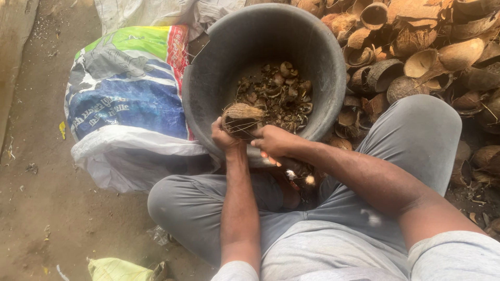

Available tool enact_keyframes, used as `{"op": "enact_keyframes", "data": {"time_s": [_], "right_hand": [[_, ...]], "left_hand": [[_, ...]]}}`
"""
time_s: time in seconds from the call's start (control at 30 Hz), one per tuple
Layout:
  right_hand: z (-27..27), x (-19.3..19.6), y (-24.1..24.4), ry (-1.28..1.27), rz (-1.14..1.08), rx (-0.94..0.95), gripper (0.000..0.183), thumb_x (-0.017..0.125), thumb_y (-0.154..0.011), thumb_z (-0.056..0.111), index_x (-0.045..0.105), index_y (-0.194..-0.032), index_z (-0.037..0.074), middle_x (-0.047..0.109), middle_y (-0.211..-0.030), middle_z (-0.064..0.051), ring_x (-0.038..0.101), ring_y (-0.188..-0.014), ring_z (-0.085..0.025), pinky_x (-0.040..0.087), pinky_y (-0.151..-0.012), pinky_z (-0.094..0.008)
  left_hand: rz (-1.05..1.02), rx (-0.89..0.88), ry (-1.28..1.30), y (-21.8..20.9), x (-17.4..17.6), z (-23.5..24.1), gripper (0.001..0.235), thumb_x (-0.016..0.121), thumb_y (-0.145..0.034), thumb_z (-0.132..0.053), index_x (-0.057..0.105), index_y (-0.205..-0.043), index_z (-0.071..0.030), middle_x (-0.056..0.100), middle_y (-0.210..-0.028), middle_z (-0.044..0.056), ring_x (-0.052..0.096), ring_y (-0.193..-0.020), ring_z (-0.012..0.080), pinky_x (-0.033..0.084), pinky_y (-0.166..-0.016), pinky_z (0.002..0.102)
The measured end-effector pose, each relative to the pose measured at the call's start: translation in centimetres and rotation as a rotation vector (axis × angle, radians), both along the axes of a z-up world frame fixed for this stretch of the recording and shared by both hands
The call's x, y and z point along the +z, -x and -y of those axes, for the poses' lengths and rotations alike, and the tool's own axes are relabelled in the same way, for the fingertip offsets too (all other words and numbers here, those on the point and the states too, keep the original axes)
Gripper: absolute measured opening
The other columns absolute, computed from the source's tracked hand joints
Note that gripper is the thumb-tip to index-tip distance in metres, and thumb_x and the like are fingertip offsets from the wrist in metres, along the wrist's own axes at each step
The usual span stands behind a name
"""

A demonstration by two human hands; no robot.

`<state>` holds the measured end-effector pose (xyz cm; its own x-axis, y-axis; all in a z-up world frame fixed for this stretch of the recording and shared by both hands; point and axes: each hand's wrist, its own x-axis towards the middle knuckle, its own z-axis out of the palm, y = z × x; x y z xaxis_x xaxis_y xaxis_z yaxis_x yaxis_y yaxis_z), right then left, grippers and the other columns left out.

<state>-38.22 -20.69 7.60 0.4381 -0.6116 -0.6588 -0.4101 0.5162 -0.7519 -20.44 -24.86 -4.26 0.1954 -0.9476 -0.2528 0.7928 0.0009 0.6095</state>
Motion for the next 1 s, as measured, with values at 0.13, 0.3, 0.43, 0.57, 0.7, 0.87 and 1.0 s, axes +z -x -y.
{"op": "enact_keyframes", "data": {"time_s": [0.13, 0.3, 0.43, 0.57, 0.7, 0.87, 1.0], "right_hand": [[-0.5, -0.6, -1.1, -0.137, 0.130, -0.139, 0.049, 0.049, -0.104, 0.019, 0.043, -0.153, 0.017, 0.055, -0.064, -0.001, 0.056, -0.046, -0.014, 0.052, -0.041, -0.031], [0.2, -1.2, -0.8, -0.147, 0.227, -0.151, 0.043, 0.049, -0.106, 0.018, 0.053, -0.144, -0.001, 0.059, -0.067, -0.003, 0.060, -0.046, -0.014, 0.054, -0.040, -0.030], [0.3, -0.1, 0.3, -0.068, 0.219, -0.042, 0.046, 0.050, -0.103, 0.018, 0.050, -0.148, 0.008, 0.057, -0.064, -0.003, 0.058, -0.045, -0.013, 0.054, -0.040, -0.030], [0.4, -0.7, 0.6, -0.102, 0.211, -0.063, 0.043, 0.050, -0.105, 0.019, 0.054, -0.145, 0.003, 0.058, -0.065, -0.003, 0.058, -0.044, -0.014, 0.053, -0.040, -0.030], [0.0, -2.0, -1.0, -0.266, 0.242, -0.224, 0.044, 0.050, -0.106, 0.020, 0.052, -0.144, -0.002, 0.055, -0.064, -0.001, 0.057, -0.043, -0.013, 0.053, -0.039, -0.030], [-1.0, -1.4, -1.9, -0.224, 0.139, -0.251, 0.045, 0.048, -0.107, 0.022, 0.049, -0.148, 0.003, 0.053, -0.065, -0.001, 0.054, -0.043, -0.013, 0.049, -0.037, -0.029], [-1.0, -0.5, -0.4, 0.013, -0.064, 0.005, 0.051, 0.048, -0.106, 0.029, 0.042, -0.156, 0.020, 0.059, -0.070, 0.002, 0.055, -0.056, -0.012, 0.047, -0.044, -0.029]], "left_hand": [[0.576, 0.221, -0.052, 0.6, -0.5, -0.2, 0.030, 0.046, -0.100, -0.015, 0.066, -0.091, 0.006, 0.069, -0.085, 0.021, 0.069, -0.070, 0.0264, 0.058, -0.064, 0.038], [0.522, 0.352, -0.019, 1.6, 0.6, 0.1, 0.015, 0.050, -0.096, -0.011, 0.058, -0.097, 0.002, 0.071, -0.101, 0.019, 0.071, -0.089, 0.0241, 0.062, -0.080, 0.035], [0.184, 0.157, 0.007, -0.3, 1.5, 0.5, 0.024, 0.045, -0.095, -0.017, 0.061, -0.093, 0.001, 0.069, -0.090, 0.016, 0.071, -0.080, 0.0255, 0.063, -0.072, 0.037], [0.154, 0.150, 0.019, -0.1, 0.7, 0.5, 0.024, 0.048, -0.098, -0.014, 0.063, -0.094, 0.004, 0.069, -0.093, 0.018, 0.071, -0.081, 0.0259, 0.062, -0.075, 0.037], [0.353, 0.358, -0.073, 1.8, 1.7, -0.2, 0.013, 0.052, -0.089, -0.007, 0.059, -0.087, 0.004, 0.071, -0.092, 0.022, 0.073, -0.076, 0.0299, 0.062, -0.069, 0.042], [0.585, 0.353, 0.027, 1.7, 1.4, -0.2, 0.010, 0.056, -0.092, -0.007, 0.055, -0.096, 0.002, 0.071, -0.107, 0.022, 0.070, -0.092, 0.0290, 0.061, -0.081, 0.042], [-0.125, 0.037, -0.049, -0.9, 1.5, 0.9, 0.042, 0.042, -0.097, -0.026, 0.062, -0.115, 0.006, 0.067, -0.107, 0.021, 0.068, -0.100, 0.0318, 0.062, -0.087, 0.047]]}}
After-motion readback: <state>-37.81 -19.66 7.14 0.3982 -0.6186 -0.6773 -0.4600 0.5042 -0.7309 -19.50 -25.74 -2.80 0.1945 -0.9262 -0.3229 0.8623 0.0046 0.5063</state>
